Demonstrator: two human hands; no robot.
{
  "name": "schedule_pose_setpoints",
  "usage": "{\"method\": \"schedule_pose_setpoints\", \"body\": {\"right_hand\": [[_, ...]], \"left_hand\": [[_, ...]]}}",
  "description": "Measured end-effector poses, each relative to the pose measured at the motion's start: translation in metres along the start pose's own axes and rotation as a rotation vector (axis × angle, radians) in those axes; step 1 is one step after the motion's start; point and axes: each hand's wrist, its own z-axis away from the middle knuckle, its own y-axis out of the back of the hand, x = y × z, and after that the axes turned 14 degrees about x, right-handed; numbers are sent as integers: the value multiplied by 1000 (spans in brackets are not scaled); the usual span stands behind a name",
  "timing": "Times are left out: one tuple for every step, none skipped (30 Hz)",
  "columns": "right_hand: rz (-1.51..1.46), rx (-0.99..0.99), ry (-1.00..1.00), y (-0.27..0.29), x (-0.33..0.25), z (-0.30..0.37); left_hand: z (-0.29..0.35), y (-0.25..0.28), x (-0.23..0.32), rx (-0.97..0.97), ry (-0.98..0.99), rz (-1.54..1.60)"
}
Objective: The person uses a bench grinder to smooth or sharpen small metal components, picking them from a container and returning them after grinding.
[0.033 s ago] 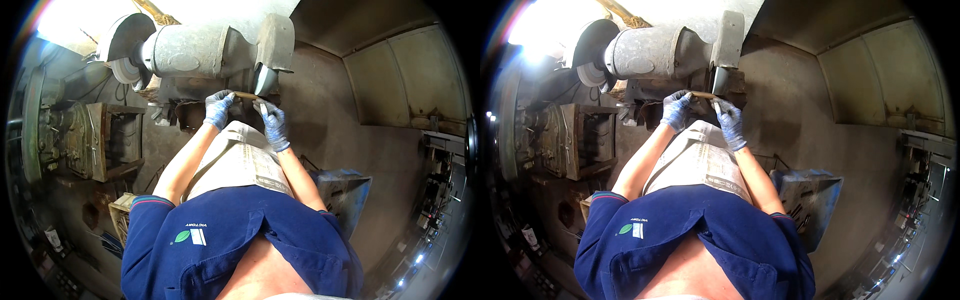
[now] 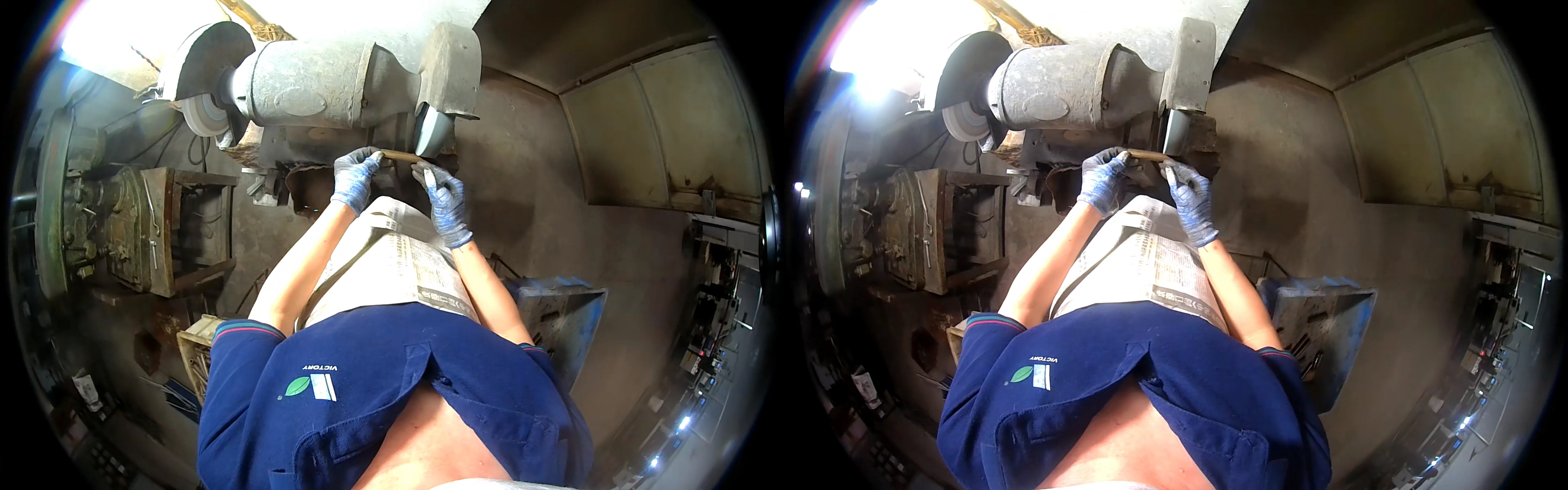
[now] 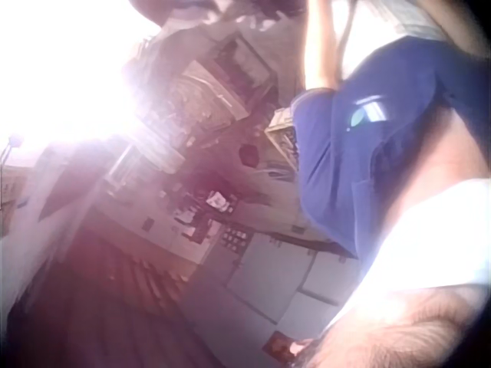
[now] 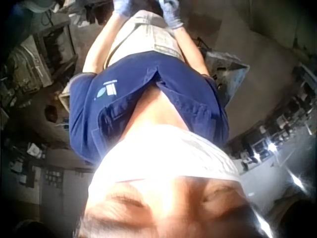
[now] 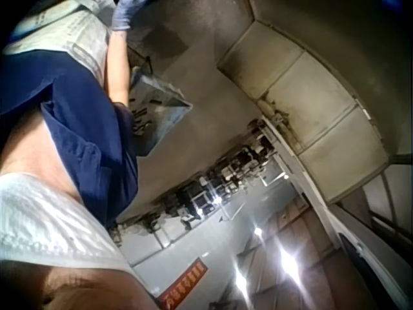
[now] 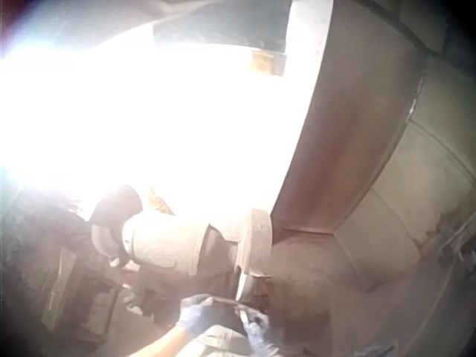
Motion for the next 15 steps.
{"method": "schedule_pose_setpoints", "body": {"right_hand": [[-2, -1, -6, -1, 0, -1], [-46, 0, -4, -1, -1, 0], [-39, 16, -11, 2, -1, 0], [-31, 32, -17, 6, -2, -1], [-23, 48, -23, 10, -2, -2], [-120, 70, -36, 14, -4, -1], [-121, 88, -46, 18, -4, -1], [-122, 106, -57, 24, -3, -3], [-123, 124, -68, 30, -1, -4], [-92, 136, -59, 35, -1, -7], [-94, 136, -55, 39, 0, -8], [-95, 135, -51, 44, 0, -9], [-98, 137, -48, 45, 0, -9], [-117, 149, -58, 45, 0, -10], [-88, 148, -65, 45, 1, -10]], "left_hand": [[-2, 1, 0, 0, -31, -22], [-2, 0, -2, -15, -32, 13], [-2, 0, -4, -21, 8, -5], [5, -7, 2, -27, 48, -22], [10, -13, 4, -34, 88, -39], [10, -19, 0, -42, 38, -33], [9, -25, -2, -51, 32, -64], [10, -30, -5, -44, 30, -77], [10, -36, -8, -36, 28, -91], [9, -39, -12, -57, 74, -10], [8, -42, -16, -58, 75, -16], [7, -44, -20, -57, 76, -22], [6, -46, -21, -58, 78, -31], [5, -45, -21, -72, 80, -14], [5, -44, -21, -66, 88, -4]]}}
